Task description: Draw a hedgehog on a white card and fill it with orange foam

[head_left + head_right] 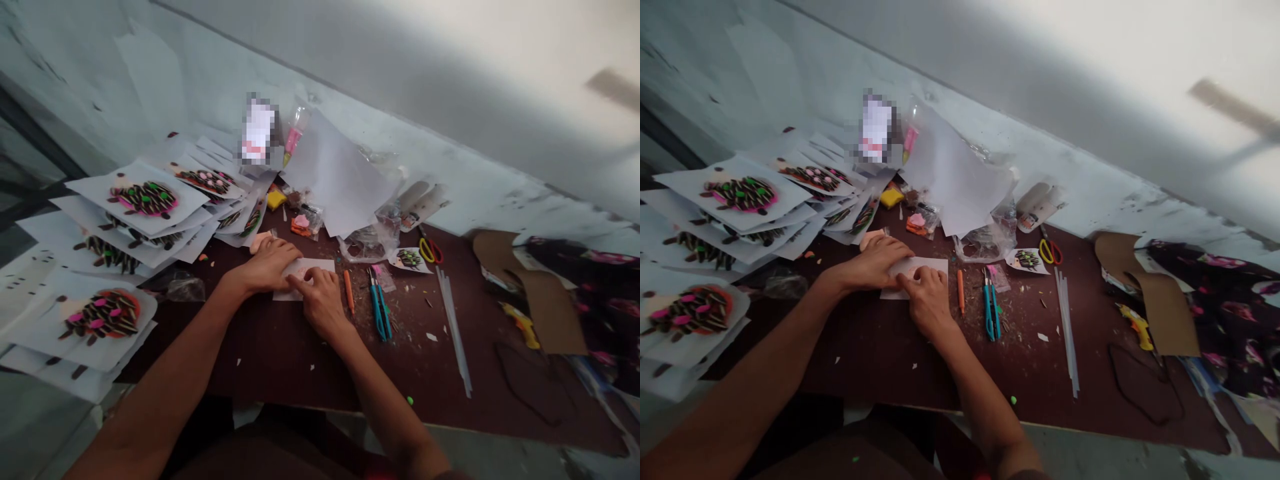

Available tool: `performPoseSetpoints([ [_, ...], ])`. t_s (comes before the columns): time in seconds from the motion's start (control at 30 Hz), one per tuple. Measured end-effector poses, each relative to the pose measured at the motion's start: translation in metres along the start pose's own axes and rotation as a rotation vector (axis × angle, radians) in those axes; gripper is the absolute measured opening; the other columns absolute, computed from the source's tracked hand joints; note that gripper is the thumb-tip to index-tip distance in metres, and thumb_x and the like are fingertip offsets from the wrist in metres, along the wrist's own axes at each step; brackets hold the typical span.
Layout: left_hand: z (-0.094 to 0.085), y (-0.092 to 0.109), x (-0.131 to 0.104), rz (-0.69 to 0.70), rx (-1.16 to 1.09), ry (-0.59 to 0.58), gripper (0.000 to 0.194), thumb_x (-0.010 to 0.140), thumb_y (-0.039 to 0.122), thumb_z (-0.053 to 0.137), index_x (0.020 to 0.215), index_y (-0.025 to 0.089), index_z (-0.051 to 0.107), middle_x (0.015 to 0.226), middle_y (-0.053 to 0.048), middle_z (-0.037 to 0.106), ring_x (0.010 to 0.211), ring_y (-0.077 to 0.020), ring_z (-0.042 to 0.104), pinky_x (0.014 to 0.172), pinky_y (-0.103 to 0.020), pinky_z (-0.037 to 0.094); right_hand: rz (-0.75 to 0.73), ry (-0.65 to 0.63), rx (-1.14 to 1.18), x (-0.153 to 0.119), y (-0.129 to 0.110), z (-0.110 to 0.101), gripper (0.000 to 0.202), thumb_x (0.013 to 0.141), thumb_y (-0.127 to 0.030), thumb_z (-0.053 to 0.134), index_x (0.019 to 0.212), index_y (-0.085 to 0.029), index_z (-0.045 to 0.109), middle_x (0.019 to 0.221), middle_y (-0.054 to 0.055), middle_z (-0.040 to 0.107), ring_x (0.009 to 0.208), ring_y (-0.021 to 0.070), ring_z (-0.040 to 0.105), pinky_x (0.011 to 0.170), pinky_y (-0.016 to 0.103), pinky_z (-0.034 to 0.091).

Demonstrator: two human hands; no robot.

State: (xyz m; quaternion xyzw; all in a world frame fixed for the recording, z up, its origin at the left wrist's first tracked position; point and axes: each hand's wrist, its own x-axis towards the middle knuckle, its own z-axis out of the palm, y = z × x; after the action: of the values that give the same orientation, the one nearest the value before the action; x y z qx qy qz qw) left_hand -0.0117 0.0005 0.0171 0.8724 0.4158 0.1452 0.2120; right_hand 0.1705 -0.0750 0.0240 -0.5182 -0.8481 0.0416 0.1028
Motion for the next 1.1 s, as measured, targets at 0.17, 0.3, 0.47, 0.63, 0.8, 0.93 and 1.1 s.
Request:
performPoseSetpoints([
  [0.17, 0.001, -0.001, -0.001, 0.017, -0.005, 0.016, 0.038, 0.073, 0.027, 0.067, 0.111, 0.024, 0.063, 0.119, -0.008, 0.065, 0.120, -0.0324, 0.052, 0.110, -0.053, 0.030, 0.001, -0.048, -0.016, 0.000, -0.003, -0.001, 0.043, 0.096, -0.015, 0.051, 0.132, -0.034, 0.063, 0.110, 0.009, 0.057, 0.099, 0.0245, 0.045, 0.090, 0.039, 0.030],
  [0.3, 0.001, -0.001, 0.000, 0.004, -0.014, -0.005, 0.045, 0.067, 0.027, 0.071, 0.112, 0.025, 0.063, 0.118, -0.007, 0.065, 0.121, -0.0336, 0.052, 0.110, -0.053, 0.031, 0.049, -0.006, -0.023, -0.003, -0.001, -0.009, 0.041, 0.096, -0.012, 0.050, 0.126, -0.033, 0.067, 0.111, 0.008, 0.057, 0.098, 0.0243, 0.046, 0.091, 0.039, 0.029],
  [0.47, -0.002, 0.001, 0.000, -0.008, -0.013, -0.017, 0.051, 0.064, 0.025, 0.072, 0.114, 0.024, 0.063, 0.121, -0.009, 0.064, 0.123, -0.0345, 0.051, 0.112, -0.055, 0.028, 0.001, -0.070, -0.073, -0.004, -0.005, -0.011, 0.037, 0.095, -0.014, 0.052, 0.125, -0.027, 0.067, 0.107, 0.011, 0.058, 0.098, 0.0262, 0.046, 0.091, 0.041, 0.029],
  [0.63, -0.003, 0.002, 0.000, -0.012, -0.010, -0.033, 0.053, 0.063, 0.024, 0.072, 0.115, 0.024, 0.062, 0.121, -0.008, 0.065, 0.123, -0.0338, 0.054, 0.110, -0.052, 0.032, 0.003, 0.019, 0.003, -0.006, -0.004, -0.007, 0.036, 0.091, -0.008, 0.052, 0.115, -0.027, 0.071, 0.101, 0.007, 0.060, 0.094, 0.0230, 0.048, 0.087, 0.037, 0.031],
  [0.8, -0.008, 0.004, -0.001, 0.002, -0.068, -0.040, 0.057, 0.064, 0.026, 0.072, 0.120, 0.025, 0.062, 0.125, -0.008, 0.065, 0.121, -0.0331, 0.057, 0.112, -0.053, 0.034, 0.102, 0.270, 0.105, -0.005, 0.006, -0.010, 0.052, 0.080, 0.001, 0.049, 0.118, -0.027, 0.072, 0.098, 0.006, 0.061, 0.090, 0.0209, 0.050, 0.084, 0.034, 0.034],
  [0.93, -0.009, 0.000, 0.003, 0.042, -0.245, 0.094, 0.048, 0.075, 0.021, 0.060, 0.123, 0.023, 0.063, 0.126, -0.008, 0.067, 0.120, -0.0268, 0.059, 0.108, -0.044, 0.041, 0.129, 0.284, 0.121, -0.003, 0.015, -0.009, 0.050, 0.077, 0.002, 0.051, 0.112, -0.025, 0.074, 0.098, 0.006, 0.062, 0.093, 0.0213, 0.053, 0.087, 0.035, 0.036],
  [1.1, 0.002, -0.020, 0.012, -0.039, -0.080, 0.212, 0.044, 0.072, 0.002, 0.045, 0.104, 0.019, 0.071, 0.110, -0.010, 0.072, 0.107, -0.0246, 0.064, 0.098, -0.043, 0.049, 0.235, 0.263, 0.128, -0.001, 0.030, -0.004, 0.046, 0.079, 0.000, 0.052, 0.112, -0.022, 0.075, 0.099, 0.008, 0.066, 0.096, 0.0233, 0.057, 0.088, 0.038, 0.040],
])
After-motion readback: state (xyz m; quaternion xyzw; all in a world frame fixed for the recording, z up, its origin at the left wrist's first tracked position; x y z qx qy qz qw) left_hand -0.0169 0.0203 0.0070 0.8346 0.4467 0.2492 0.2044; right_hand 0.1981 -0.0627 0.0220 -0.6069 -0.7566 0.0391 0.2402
